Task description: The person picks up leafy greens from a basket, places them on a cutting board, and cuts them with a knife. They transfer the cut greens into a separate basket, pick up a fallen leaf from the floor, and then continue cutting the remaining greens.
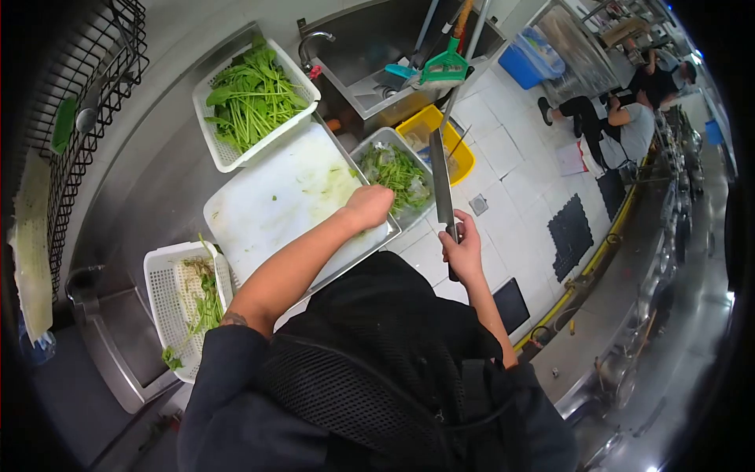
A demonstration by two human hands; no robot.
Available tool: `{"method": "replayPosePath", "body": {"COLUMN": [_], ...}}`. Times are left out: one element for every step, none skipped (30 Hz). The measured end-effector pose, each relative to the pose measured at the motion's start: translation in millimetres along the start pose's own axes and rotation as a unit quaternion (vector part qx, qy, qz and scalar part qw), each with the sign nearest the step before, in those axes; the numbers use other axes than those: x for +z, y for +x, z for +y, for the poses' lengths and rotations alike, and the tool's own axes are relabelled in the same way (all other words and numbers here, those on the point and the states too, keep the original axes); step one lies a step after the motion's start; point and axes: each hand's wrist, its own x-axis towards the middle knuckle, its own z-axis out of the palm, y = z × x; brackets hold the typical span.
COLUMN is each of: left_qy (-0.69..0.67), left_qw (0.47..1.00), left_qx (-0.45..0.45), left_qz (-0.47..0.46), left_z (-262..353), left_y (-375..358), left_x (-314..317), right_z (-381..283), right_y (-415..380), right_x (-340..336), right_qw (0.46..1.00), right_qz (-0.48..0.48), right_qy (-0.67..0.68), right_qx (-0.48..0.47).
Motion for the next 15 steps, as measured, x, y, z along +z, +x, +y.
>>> {"method": "replayPosePath", "body": {"left_qy": [0.004, 0.003, -0.004, -0.009, -0.005, -0.139, -0.27, -0.313, -0.352, -0.361, -0.332, -0.263, -0.193, -0.188, -0.073], "left_qw": [1.0, 1.0, 1.0, 0.999, 0.999, 0.988, 0.957, 0.934, 0.903, 0.874, 0.865, 0.87, 0.868, 0.864, 0.88], "left_qx": [-0.008, -0.012, -0.016, -0.02, -0.023, -0.036, -0.048, -0.05, -0.053, -0.063, -0.088, -0.138, -0.186, -0.194, -0.179], "left_qz": [-0.004, -0.006, 0.011, 0.029, 0.028, 0.061, 0.093, 0.166, 0.241, 0.319, 0.366, 0.394, 0.418, 0.425, 0.434], "left_z": [1, 0, -1, -4, -13, -23, -35, -53, -73, -88, -102, -105, -111, -133, -161], "left_y": [1, 1, 2, 3, 2, -4, -11, -18, -28, -38, -50, -64, -76, -81, -84], "left_x": [0, 2, 2, 0, -6, -25, -44, -60, -80, -107, -135, -163, -183, -188, -187], "right_z": [2, 4, 7, 10, 13, 12, 11, 11, 14, 16, 17, 15, 11, 7, -8], "right_y": [-1, -3, -4, -4, -4, -4, -6, -7, -6, -4, -2, -1, -1, -1, -3], "right_x": [-1, -1, -1, -1, -1, 0, 2, 5, 9, 12, 18, 27, 35, 44, 55], "right_qw": [1.0, 1.0, 1.0, 1.0, 1.0, 0.999, 0.999, 0.999, 0.998, 0.996, 0.993, 0.991, 0.983, 0.972, 0.959], "right_qz": [-0.002, -0.004, -0.007, -0.009, -0.009, -0.012, -0.024, -0.039, -0.048, -0.084, -0.12, -0.132, -0.183, -0.233, -0.278], "right_qy": [0.008, 0.017, 0.019, 0.008, -0.002, 0.004, -0.002, -0.007, -0.002, -0.005, -0.01, -0.008, 0.0, 0.007, -0.018], "right_qx": [0.006, 0.012, 0.013, 0.021, 0.029, 0.03, 0.031, 0.031, 0.031, 0.018, 0.003, -0.001, -0.015, -0.03, -0.046]}}
